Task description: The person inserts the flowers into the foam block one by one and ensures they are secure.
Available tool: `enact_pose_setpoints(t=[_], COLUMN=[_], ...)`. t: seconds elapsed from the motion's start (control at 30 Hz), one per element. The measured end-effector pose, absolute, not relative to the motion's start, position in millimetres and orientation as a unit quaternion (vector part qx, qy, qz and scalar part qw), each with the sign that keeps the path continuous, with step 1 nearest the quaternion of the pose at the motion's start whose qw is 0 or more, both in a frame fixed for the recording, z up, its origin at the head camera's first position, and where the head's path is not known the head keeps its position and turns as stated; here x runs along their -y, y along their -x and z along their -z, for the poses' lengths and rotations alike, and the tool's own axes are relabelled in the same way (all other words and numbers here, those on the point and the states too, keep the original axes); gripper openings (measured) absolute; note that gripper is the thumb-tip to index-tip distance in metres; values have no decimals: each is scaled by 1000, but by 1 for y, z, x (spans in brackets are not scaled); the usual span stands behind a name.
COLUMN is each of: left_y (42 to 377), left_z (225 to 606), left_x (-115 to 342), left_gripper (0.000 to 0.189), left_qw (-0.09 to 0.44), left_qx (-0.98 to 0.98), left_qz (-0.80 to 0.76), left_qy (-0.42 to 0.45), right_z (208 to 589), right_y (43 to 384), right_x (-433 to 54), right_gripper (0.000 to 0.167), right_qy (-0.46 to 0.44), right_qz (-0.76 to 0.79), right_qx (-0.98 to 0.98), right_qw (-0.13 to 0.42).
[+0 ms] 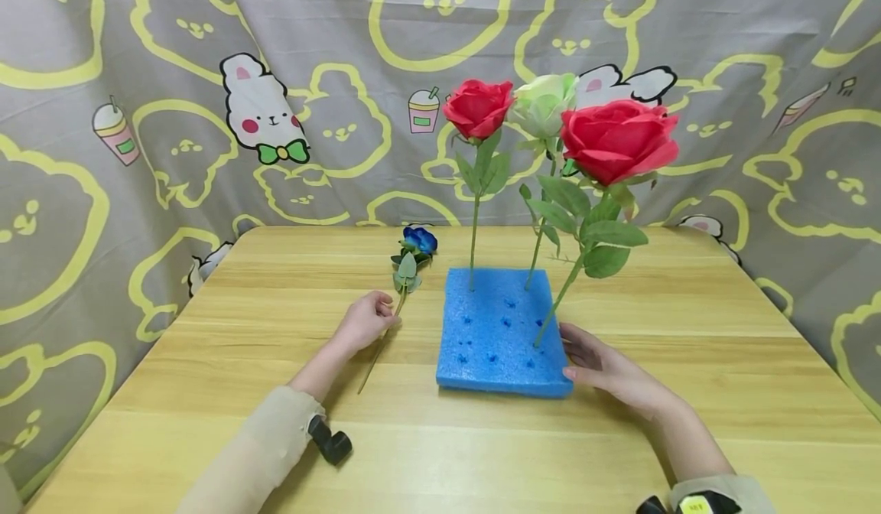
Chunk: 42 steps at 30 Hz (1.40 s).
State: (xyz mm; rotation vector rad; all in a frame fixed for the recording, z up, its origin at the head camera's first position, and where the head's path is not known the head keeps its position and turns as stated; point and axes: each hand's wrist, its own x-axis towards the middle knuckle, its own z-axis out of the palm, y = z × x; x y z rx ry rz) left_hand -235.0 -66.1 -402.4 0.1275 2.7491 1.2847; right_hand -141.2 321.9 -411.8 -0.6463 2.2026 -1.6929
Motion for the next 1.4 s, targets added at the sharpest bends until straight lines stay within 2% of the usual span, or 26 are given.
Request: enact_pose_setpoints(t=[0.47, 0.9, 1.4], left_y=[232, 235, 232], left_z=[399, 396, 395], left_x=[61, 68, 75], left_gripper=[29, 19, 12], left_qw=[65, 125, 200], left_qx=[-914, -868, -804], left_qz=[-397, -481, -560], left_qy=[-55, -19, -24], right_z=[412, 409, 409], right_y=[141, 140, 140], right_x=[-323, -320, -321], right_gripper=[65, 62, 61], right_qy=[217, 215, 217], right_qz=[591, 590, 590], right_qx=[-762, -763, -762], right_qw=[152, 154, 155])
